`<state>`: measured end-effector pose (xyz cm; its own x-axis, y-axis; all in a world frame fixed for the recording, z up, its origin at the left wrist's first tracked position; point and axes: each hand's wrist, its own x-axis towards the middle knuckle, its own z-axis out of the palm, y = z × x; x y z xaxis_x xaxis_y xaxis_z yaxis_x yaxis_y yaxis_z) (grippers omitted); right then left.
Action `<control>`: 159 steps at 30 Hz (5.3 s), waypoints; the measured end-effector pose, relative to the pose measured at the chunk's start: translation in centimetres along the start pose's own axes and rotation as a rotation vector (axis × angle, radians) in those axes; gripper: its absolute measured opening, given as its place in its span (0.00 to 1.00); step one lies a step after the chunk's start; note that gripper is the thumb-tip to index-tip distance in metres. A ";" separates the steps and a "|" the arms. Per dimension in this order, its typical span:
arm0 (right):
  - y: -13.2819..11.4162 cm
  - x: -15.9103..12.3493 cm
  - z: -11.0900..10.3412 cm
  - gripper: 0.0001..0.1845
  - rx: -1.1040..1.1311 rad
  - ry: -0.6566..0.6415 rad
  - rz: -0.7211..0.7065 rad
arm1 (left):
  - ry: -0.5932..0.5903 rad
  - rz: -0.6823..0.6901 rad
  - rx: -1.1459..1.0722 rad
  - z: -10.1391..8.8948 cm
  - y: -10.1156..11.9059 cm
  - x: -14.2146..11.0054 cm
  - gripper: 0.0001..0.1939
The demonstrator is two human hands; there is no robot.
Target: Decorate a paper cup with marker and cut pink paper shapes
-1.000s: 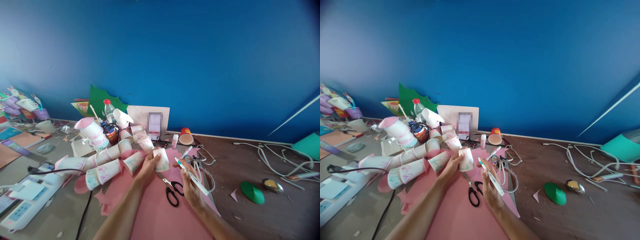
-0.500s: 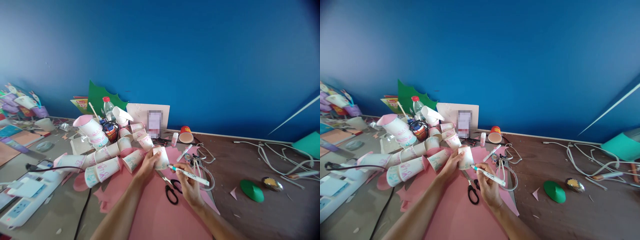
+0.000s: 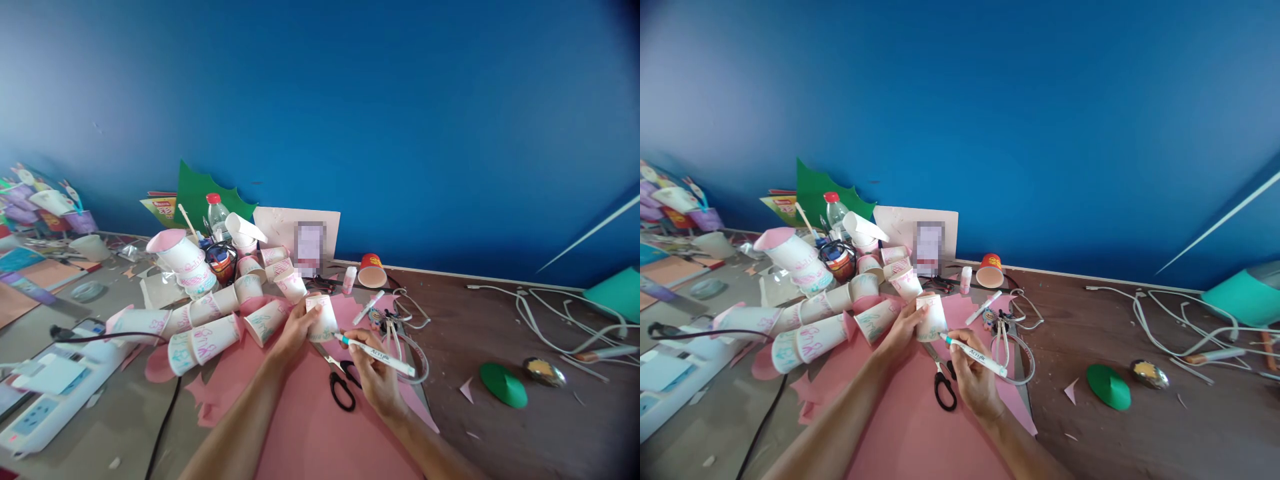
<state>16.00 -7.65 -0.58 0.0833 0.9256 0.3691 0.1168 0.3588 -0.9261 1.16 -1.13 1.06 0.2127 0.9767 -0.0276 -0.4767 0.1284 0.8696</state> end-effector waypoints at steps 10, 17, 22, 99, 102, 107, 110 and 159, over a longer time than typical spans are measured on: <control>-0.7 0.0 0.0 0.12 0.015 -0.047 -0.006 | 0.014 0.008 -0.025 0.1 -0.1 -0.2 0.21; -0.5 0.4 -0.1 0.11 0.064 0.090 0.045 | 0.062 -0.013 -0.047 0.0 -0.2 0.0 0.22; -0.7 0.4 -0.1 0.13 0.045 0.047 0.068 | 0.037 -0.014 -0.009 -0.1 -0.1 -0.1 0.23; -0.3 0.5 -0.5 0.08 0.046 0.104 0.036 | 0.016 -0.009 0.067 -0.1 0.0 -0.2 0.26; -0.4 0.4 -0.5 0.08 0.082 0.105 0.046 | 0.021 -0.007 0.058 0.0 0.0 -0.2 0.25; -0.8 0.3 -0.3 0.08 0.092 0.064 0.069 | -0.011 0.006 0.057 -0.4 -0.3 0.1 0.22; -0.9 0.4 -0.2 0.09 0.091 0.060 0.069 | -0.024 0.012 0.084 -0.5 -0.3 0.2 0.20; -0.6 0.8 -0.3 0.09 0.022 0.176 0.105 | 0.028 -0.015 0.059 -0.3 -0.1 0.0 0.26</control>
<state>16.30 -7.20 0.30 0.2662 0.9232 0.2771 0.0768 0.2662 -0.9608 0.98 -1.11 0.87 0.1950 0.9793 -0.0543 -0.4227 0.1339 0.8963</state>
